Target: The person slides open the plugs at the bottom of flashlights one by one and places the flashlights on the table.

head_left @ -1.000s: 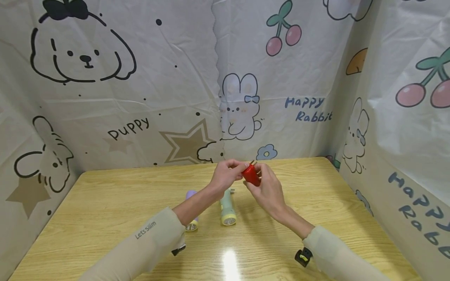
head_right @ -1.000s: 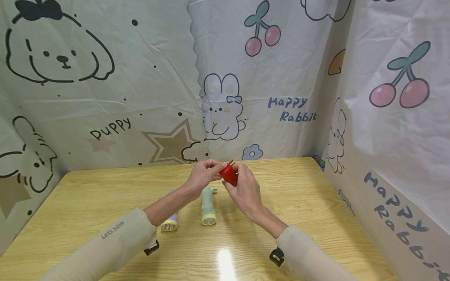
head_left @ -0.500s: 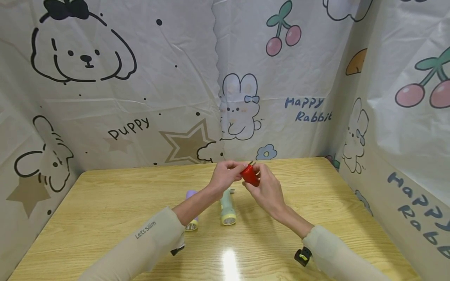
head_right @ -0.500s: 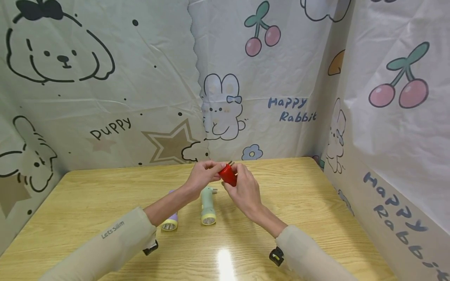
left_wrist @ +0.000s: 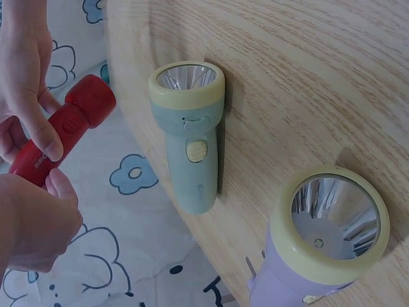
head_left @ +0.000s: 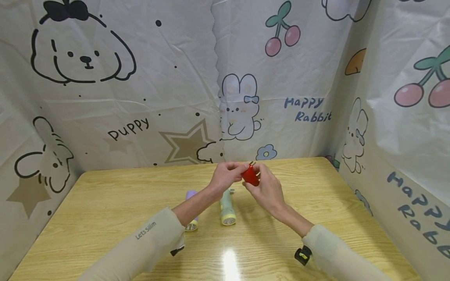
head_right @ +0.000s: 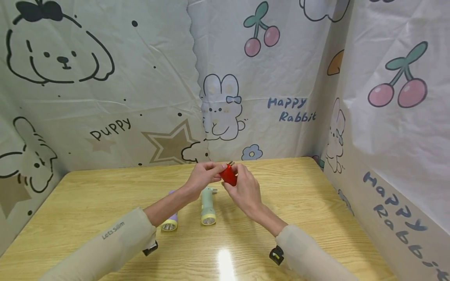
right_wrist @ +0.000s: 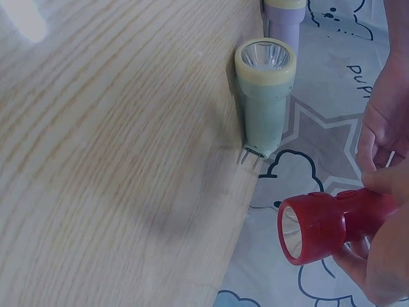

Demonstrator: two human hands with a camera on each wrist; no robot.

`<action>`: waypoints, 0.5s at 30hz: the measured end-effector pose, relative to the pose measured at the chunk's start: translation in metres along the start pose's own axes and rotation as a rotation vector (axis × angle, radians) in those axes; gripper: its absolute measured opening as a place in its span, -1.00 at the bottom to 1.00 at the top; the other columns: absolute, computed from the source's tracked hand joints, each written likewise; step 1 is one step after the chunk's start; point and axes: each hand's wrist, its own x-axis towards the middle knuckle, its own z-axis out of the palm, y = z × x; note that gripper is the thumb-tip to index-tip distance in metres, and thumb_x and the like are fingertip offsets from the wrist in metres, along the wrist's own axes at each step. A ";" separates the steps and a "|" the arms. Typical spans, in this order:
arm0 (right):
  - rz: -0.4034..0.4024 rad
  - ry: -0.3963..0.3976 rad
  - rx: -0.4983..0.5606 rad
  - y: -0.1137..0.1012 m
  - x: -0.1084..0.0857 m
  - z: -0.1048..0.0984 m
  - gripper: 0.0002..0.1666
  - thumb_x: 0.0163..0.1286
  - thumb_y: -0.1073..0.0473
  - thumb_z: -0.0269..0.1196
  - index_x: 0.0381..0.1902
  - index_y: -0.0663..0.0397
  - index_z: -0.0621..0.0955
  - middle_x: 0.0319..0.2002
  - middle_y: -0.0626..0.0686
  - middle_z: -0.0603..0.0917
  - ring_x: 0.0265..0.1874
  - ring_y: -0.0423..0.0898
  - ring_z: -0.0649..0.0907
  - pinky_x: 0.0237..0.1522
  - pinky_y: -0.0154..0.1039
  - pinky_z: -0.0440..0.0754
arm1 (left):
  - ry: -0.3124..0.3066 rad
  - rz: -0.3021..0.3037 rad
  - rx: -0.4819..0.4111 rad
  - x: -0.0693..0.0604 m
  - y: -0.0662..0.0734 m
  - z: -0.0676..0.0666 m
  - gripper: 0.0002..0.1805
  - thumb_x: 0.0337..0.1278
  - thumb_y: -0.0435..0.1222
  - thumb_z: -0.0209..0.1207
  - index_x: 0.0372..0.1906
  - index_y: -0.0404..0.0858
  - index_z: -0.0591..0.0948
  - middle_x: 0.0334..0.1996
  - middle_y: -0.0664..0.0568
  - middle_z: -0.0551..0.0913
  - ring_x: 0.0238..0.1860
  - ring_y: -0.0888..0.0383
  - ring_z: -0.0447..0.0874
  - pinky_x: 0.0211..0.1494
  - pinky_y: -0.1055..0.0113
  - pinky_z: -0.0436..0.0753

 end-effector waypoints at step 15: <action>0.050 -0.044 -0.020 0.002 0.000 -0.002 -0.51 0.11 0.22 0.54 -0.09 0.15 0.51 -0.28 0.07 0.62 -0.43 -0.06 0.61 -0.43 -0.20 0.64 | -0.047 -0.055 0.036 0.001 0.002 0.002 -0.74 0.31 -0.34 0.22 -0.02 -0.45 0.68 -0.03 -0.16 0.66 -0.05 0.00 0.65 0.06 0.23 0.67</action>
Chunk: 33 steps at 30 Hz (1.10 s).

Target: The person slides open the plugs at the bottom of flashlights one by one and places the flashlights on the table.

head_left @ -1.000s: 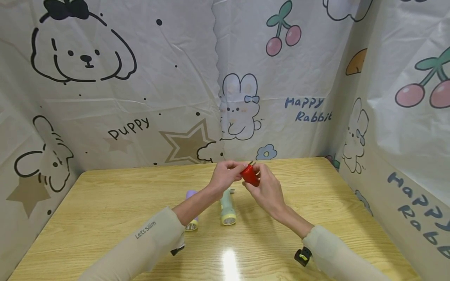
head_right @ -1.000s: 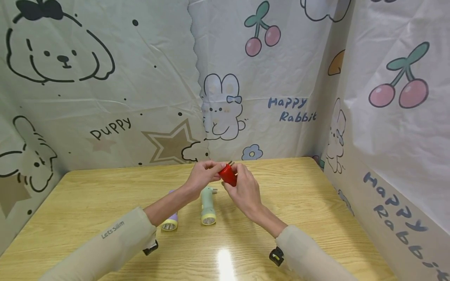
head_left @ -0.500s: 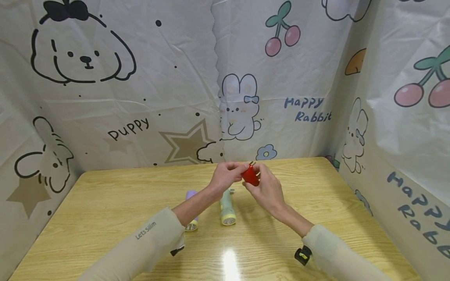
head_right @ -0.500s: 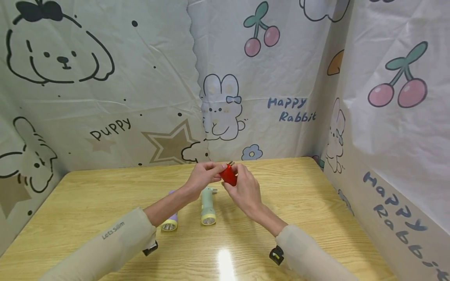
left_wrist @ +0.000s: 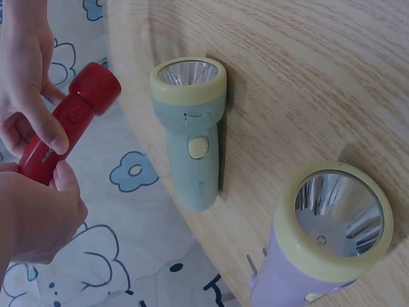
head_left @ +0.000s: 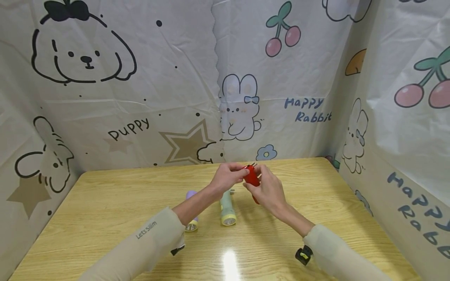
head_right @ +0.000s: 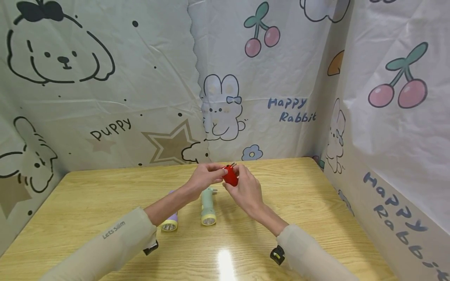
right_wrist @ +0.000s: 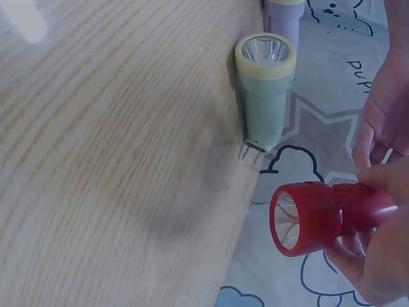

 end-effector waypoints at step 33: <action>0.154 -0.135 0.016 0.003 0.004 0.004 -0.49 0.12 0.13 0.54 -0.11 0.21 0.52 -0.30 0.09 0.64 -0.46 -0.07 0.65 -0.37 -0.13 0.71 | 0.024 -0.029 0.070 0.010 -0.014 0.002 -0.73 0.33 -0.25 0.24 -0.12 -0.43 0.71 -0.17 -0.10 0.71 -0.20 0.08 0.70 0.03 0.15 0.69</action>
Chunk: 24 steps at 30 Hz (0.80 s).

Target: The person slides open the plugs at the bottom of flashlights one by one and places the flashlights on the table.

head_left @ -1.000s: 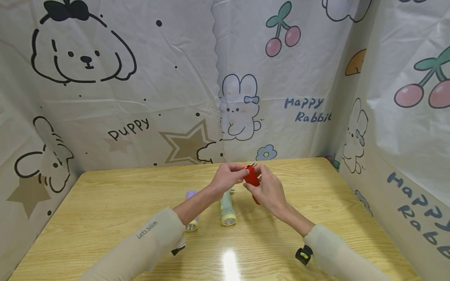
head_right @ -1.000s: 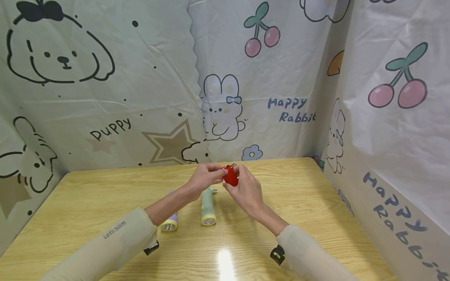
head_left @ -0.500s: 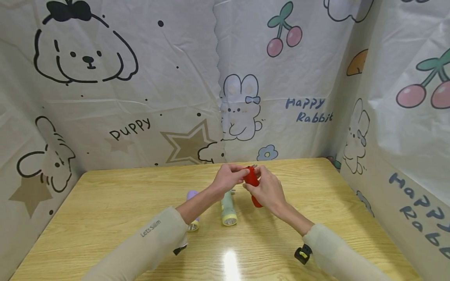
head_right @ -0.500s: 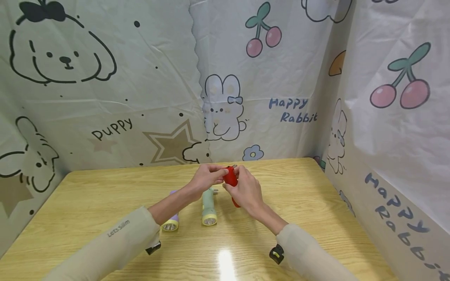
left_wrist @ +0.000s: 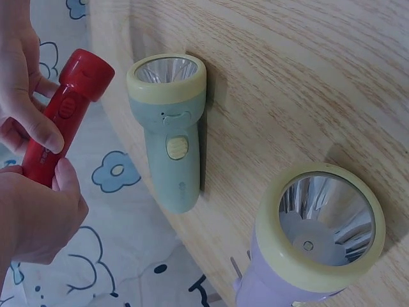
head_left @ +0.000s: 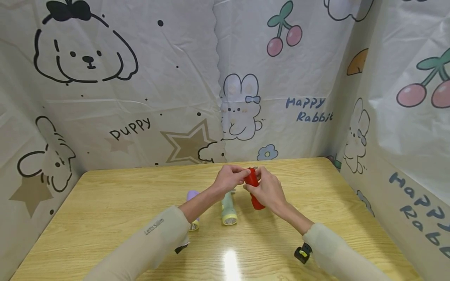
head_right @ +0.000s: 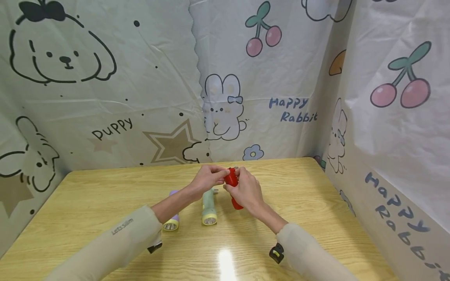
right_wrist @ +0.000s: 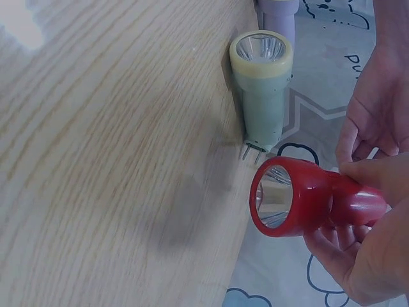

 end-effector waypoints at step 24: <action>0.125 -0.069 0.022 0.000 0.001 -0.003 -0.46 0.14 0.12 0.53 -0.10 0.26 0.50 -0.27 0.16 0.66 -0.38 0.00 0.67 -0.33 -0.11 0.75 | 0.030 -0.012 0.107 0.005 -0.001 0.007 -0.73 0.37 -0.23 0.23 -0.14 -0.40 0.73 -0.23 -0.06 0.71 -0.24 0.07 0.66 0.00 0.15 0.70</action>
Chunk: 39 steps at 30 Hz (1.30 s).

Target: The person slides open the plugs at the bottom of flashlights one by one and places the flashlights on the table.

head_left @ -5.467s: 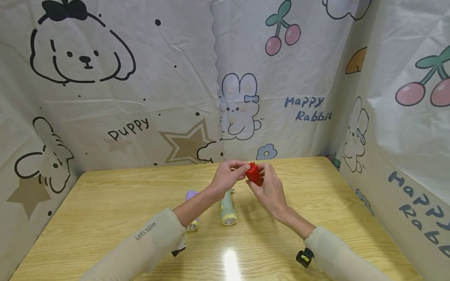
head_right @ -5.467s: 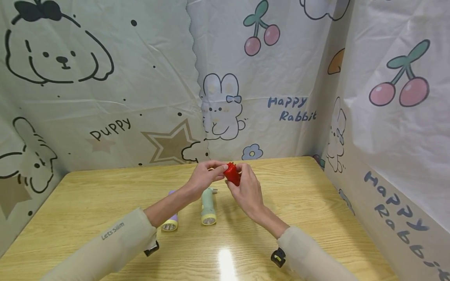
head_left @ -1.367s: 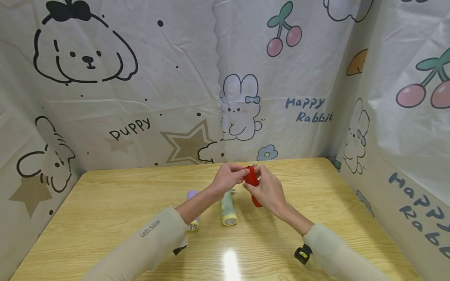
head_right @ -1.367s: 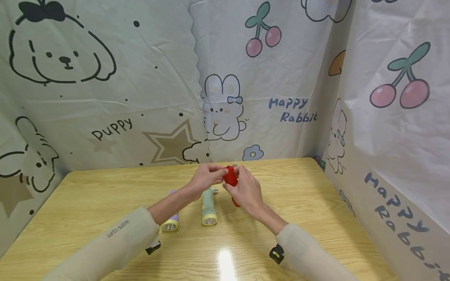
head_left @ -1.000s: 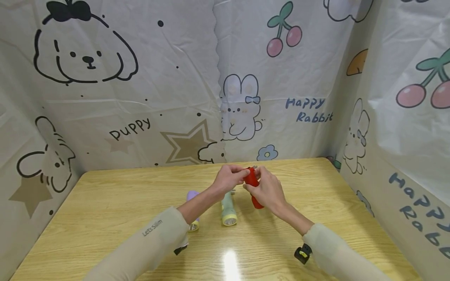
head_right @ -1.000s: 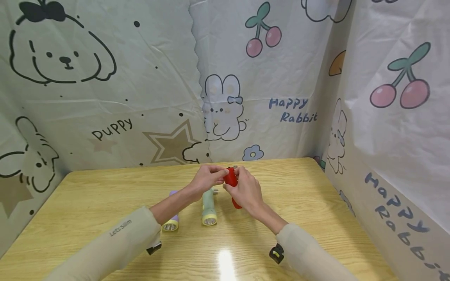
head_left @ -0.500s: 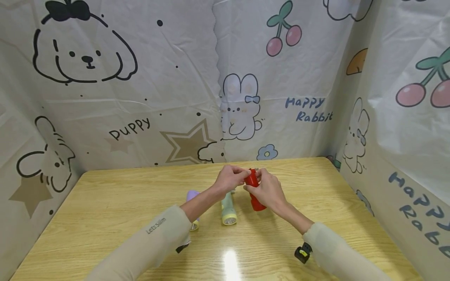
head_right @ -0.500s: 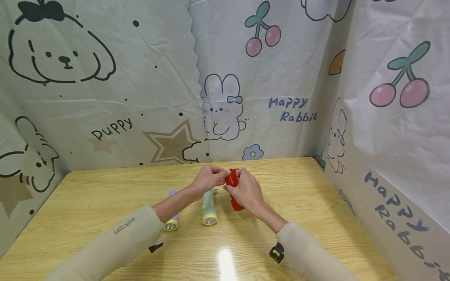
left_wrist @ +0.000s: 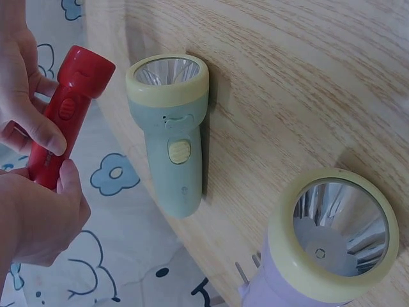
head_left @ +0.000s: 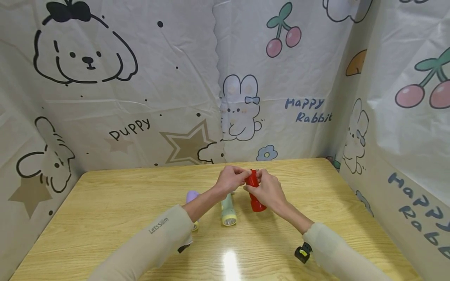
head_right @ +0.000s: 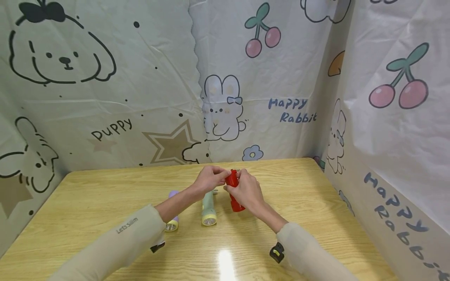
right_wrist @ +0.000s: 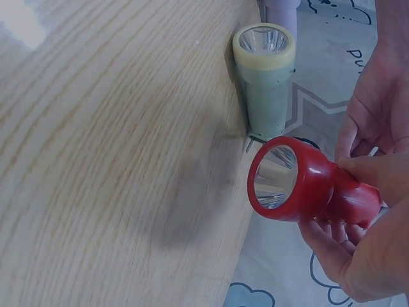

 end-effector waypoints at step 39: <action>0.055 -0.069 -0.069 0.006 0.002 0.002 -0.51 0.12 0.08 0.53 -0.28 0.24 0.48 -0.45 0.10 0.60 -0.57 -0.06 0.62 -0.53 -0.23 0.68 | -0.003 -0.072 0.059 0.003 -0.001 0.008 -0.73 0.36 -0.29 0.23 -0.20 -0.48 0.72 -0.29 -0.11 0.70 -0.30 0.07 0.68 -0.17 0.31 0.73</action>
